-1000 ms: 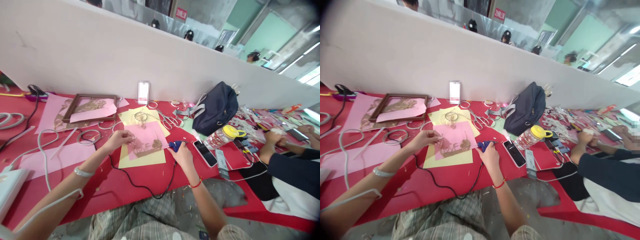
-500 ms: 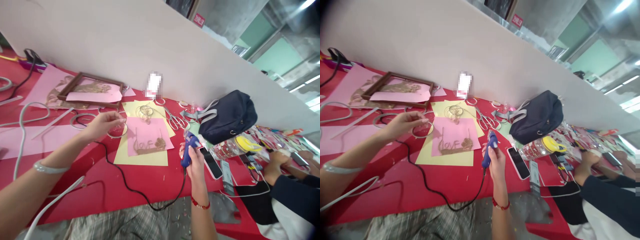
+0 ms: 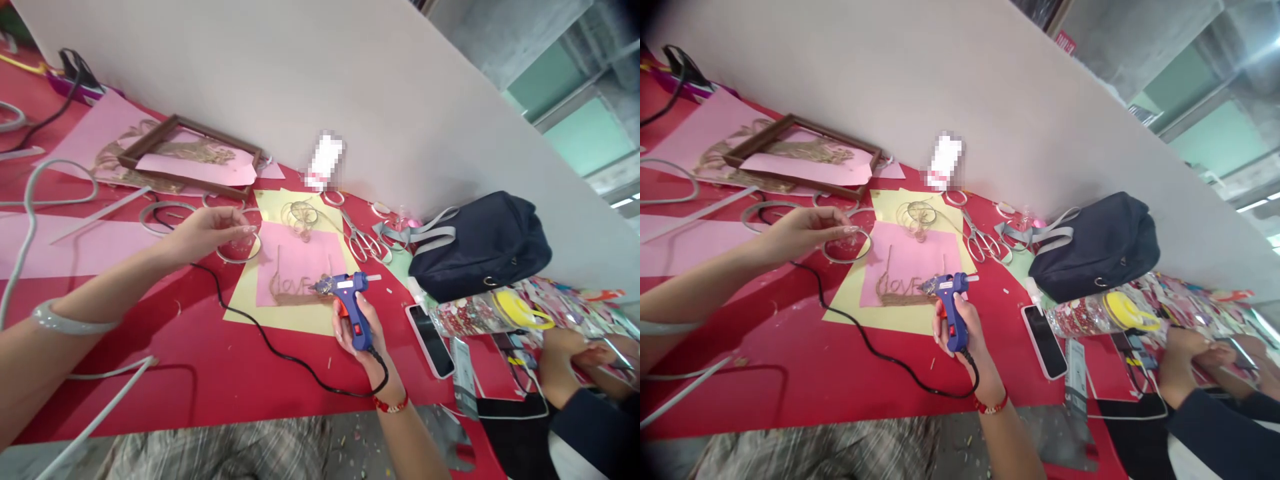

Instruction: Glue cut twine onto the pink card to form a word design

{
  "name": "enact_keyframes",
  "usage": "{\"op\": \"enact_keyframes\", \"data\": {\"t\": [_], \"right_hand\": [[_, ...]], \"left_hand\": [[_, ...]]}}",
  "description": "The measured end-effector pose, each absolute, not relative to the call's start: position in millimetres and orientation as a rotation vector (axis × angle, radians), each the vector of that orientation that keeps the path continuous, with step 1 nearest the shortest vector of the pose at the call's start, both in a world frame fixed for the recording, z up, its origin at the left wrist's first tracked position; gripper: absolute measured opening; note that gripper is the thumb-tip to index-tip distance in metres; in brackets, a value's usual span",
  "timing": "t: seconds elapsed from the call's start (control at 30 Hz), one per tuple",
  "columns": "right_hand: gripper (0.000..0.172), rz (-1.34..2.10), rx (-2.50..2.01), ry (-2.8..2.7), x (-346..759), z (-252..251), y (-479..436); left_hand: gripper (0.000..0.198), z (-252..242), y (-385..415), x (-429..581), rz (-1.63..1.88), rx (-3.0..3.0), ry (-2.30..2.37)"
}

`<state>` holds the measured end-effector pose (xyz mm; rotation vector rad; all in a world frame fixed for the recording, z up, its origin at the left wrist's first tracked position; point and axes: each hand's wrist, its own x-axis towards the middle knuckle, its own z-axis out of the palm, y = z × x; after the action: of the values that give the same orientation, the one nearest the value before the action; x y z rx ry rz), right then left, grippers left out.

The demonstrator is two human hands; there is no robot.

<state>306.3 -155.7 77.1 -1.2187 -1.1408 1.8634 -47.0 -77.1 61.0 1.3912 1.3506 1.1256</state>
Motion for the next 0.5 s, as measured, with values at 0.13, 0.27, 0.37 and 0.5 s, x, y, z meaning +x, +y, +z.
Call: {"op": "enact_keyframes", "data": {"t": [0.13,0.27,0.37,0.5], "right_hand": [[0.051,1.926,-1.223,-0.971,302,63,-146],[0.055,1.972,-1.195,-0.929,301,47,-137],[0.052,1.965,-1.206,-0.934,303,42,-133],[0.048,1.93,-1.228,-0.943,305,44,-134]], "left_hand": [[0.035,57,-76,-46,1.094,1.419,1.343],[0.033,57,-77,-44,1.09,1.402,1.348],[0.033,57,-78,-43,1.069,1.373,1.348],[0.034,57,-78,-42,1.058,1.354,1.347]]}}
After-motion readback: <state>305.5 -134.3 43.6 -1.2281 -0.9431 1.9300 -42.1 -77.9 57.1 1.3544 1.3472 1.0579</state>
